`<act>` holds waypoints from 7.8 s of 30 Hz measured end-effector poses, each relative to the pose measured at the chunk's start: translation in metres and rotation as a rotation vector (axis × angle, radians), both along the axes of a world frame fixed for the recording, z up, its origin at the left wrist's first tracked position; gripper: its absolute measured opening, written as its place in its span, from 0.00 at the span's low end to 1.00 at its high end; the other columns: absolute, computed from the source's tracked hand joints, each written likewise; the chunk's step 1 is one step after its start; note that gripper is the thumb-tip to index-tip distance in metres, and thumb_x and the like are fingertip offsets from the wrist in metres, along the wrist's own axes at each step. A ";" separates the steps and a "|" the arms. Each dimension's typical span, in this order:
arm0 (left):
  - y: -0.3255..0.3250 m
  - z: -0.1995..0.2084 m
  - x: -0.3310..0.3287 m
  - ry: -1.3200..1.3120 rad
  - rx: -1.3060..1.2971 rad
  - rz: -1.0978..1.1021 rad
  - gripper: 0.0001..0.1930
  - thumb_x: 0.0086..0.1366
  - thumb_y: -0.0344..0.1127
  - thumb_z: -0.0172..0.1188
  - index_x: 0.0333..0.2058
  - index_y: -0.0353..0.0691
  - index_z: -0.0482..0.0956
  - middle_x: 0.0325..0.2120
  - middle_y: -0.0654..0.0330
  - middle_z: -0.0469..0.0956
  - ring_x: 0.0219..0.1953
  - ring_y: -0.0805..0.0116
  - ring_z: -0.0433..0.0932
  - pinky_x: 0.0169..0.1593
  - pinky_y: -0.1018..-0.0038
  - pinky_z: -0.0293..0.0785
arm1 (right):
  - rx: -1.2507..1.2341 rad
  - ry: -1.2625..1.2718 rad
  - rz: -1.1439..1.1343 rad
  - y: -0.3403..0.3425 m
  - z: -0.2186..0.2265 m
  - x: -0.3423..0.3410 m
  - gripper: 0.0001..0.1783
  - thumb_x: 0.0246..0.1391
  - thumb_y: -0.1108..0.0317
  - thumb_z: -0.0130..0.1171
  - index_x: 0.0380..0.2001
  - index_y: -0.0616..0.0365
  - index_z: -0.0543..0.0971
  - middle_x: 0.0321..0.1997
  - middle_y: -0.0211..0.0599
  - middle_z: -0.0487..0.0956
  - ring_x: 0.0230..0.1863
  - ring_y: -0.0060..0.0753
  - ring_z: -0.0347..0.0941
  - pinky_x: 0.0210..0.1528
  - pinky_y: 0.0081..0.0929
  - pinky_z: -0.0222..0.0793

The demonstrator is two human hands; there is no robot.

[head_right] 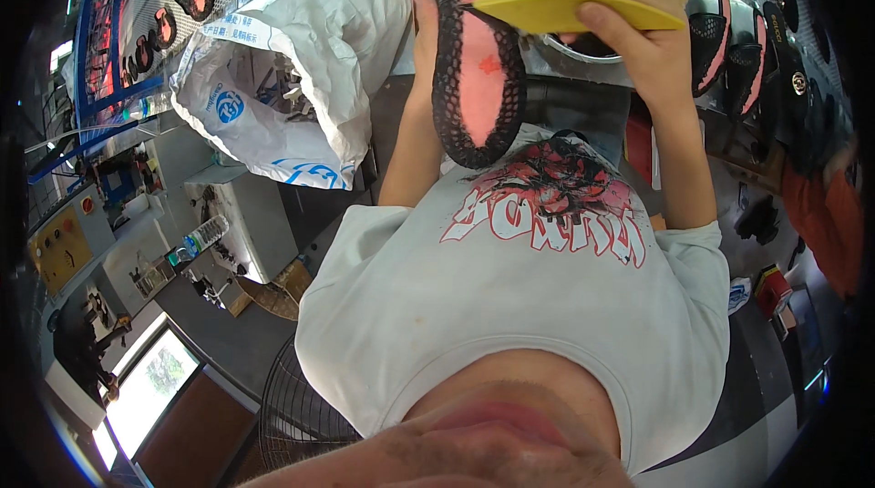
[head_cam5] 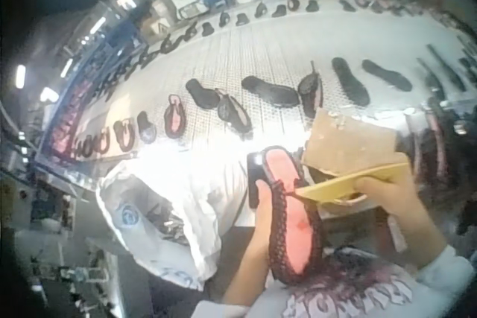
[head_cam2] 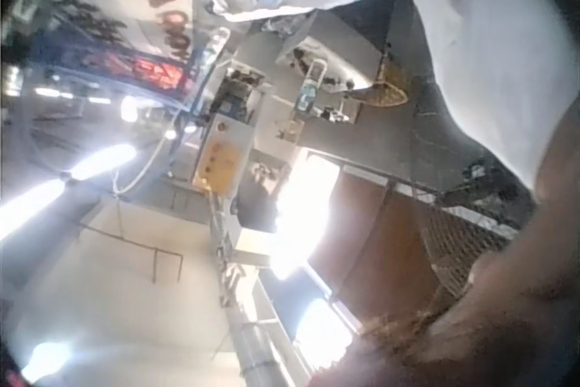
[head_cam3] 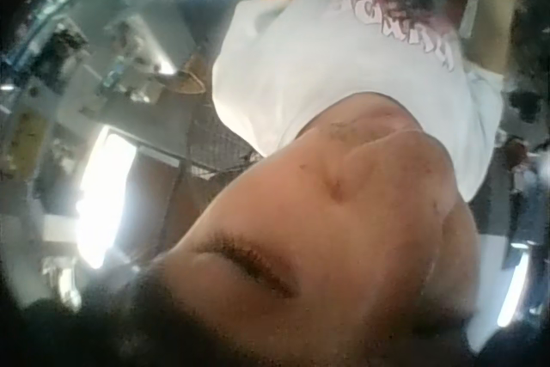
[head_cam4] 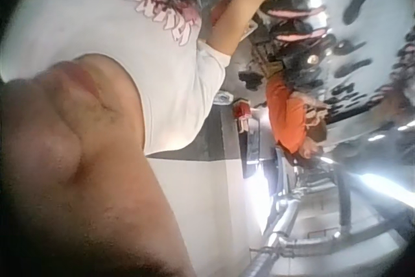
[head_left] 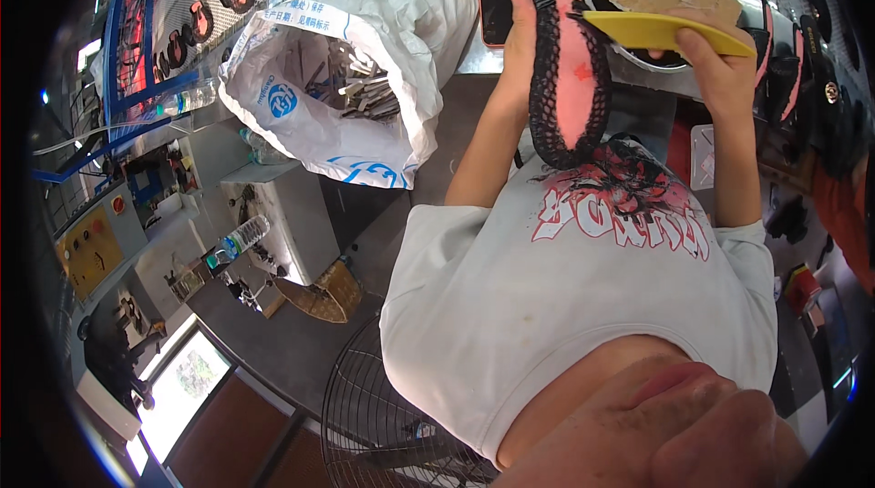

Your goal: The person repeatedly picks up shoe soles from a conveyor table, applies adhesive to each sole using a handheld spreader tool, and places the soles onto the conveyor table.

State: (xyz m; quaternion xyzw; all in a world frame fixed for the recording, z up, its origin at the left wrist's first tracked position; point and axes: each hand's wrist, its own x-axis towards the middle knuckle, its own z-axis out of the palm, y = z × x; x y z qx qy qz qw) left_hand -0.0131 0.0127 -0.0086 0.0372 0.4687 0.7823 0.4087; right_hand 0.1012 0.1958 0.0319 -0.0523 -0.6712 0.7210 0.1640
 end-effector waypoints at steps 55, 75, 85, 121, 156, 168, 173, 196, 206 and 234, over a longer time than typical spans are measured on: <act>-0.068 -0.041 -0.023 -0.088 0.003 0.308 0.34 0.60 0.68 0.45 0.46 0.41 0.71 0.35 0.60 0.75 0.34 0.66 0.75 0.38 0.70 0.74 | 1.053 -0.573 -0.115 -0.090 -0.120 -0.027 0.13 0.53 0.65 0.54 0.38 0.59 0.66 0.31 0.47 0.77 0.30 0.55 0.75 0.29 0.45 0.71; -0.064 -0.045 -0.022 0.007 0.014 0.308 0.35 0.63 0.68 0.38 0.44 0.38 0.71 0.32 0.60 0.76 0.32 0.67 0.76 0.37 0.71 0.75 | 0.249 -0.447 -0.181 -0.089 -0.084 0.001 0.08 0.50 0.74 0.56 0.35 0.62 0.75 0.22 0.31 0.73 0.25 0.22 0.72 0.29 0.19 0.66; -0.045 -0.040 -0.005 0.279 0.015 0.195 0.36 0.68 0.63 0.28 0.41 0.33 0.72 0.30 0.58 0.77 0.29 0.71 0.76 0.35 0.75 0.74 | -0.048 -0.139 -0.248 -0.088 -0.031 0.004 0.11 0.55 0.78 0.52 0.41 0.63 0.77 0.33 0.28 0.76 0.30 0.14 0.69 0.32 0.12 0.64; -0.031 -0.037 0.017 0.348 0.037 0.048 0.34 0.67 0.64 0.29 0.38 0.37 0.73 0.28 0.61 0.75 0.29 0.72 0.73 0.34 0.77 0.71 | 1.030 -0.065 0.095 -0.080 -0.003 0.008 0.21 0.46 0.62 0.62 0.46 0.52 0.77 0.25 0.34 0.75 0.26 0.39 0.72 0.28 0.32 0.68; 0.328 -0.026 -0.129 0.813 -0.324 -0.444 0.27 0.66 0.54 0.45 0.38 0.31 0.77 0.28 0.62 0.76 0.30 0.72 0.72 0.35 0.72 0.66 | 0.306 -0.272 -0.591 0.007 -0.011 0.186 0.04 0.55 0.74 0.50 0.28 0.61 0.68 0.18 0.35 0.67 0.18 0.27 0.65 0.22 0.24 0.58; 0.341 -0.080 -0.185 1.381 -0.904 -0.679 0.28 0.63 0.56 0.48 0.31 0.29 0.76 0.22 0.51 0.75 0.29 0.58 0.78 0.37 0.69 0.73 | 0.947 -0.132 -0.643 0.159 0.053 0.143 0.07 0.47 0.75 0.56 0.32 0.62 0.73 0.30 0.42 0.74 0.31 0.42 0.72 0.35 0.31 0.66; 0.229 0.054 -0.056 1.341 -0.354 -0.597 0.15 0.65 0.40 0.51 0.34 0.32 0.77 0.26 0.49 0.77 0.33 0.57 0.77 0.39 0.70 0.70 | 1.436 -0.676 -0.732 0.327 -0.004 0.062 0.11 0.46 0.72 0.56 0.36 0.57 0.77 0.38 0.43 0.78 0.40 0.46 0.76 0.38 0.38 0.73; 0.080 0.040 0.022 0.915 0.001 -0.315 0.13 0.65 0.34 0.52 0.46 0.35 0.73 0.51 0.52 0.69 0.54 0.68 0.66 0.54 0.75 0.64 | 1.085 0.047 -0.691 0.217 0.030 0.020 0.13 0.47 0.66 0.59 0.33 0.63 0.72 0.34 0.45 0.73 0.36 0.49 0.70 0.40 0.34 0.66; 0.059 0.047 0.030 0.576 0.249 -0.094 0.15 0.65 0.38 0.54 0.45 0.33 0.70 0.37 0.64 0.74 0.39 0.80 0.69 0.45 0.80 0.66 | 0.802 0.155 -0.637 -0.026 0.049 0.081 0.29 0.38 0.71 0.69 0.47 0.60 0.72 0.47 0.45 0.75 0.47 0.44 0.74 0.49 0.29 0.68; -0.072 -0.087 -0.021 -0.193 0.762 0.108 0.47 0.52 0.76 0.42 0.56 0.38 0.63 0.45 0.59 0.73 0.44 0.65 0.74 0.48 0.68 0.72 | 0.749 -0.261 -0.218 -0.005 -0.033 0.026 0.11 0.53 0.66 0.59 0.35 0.63 0.79 0.25 0.38 0.78 0.23 0.33 0.73 0.25 0.24 0.64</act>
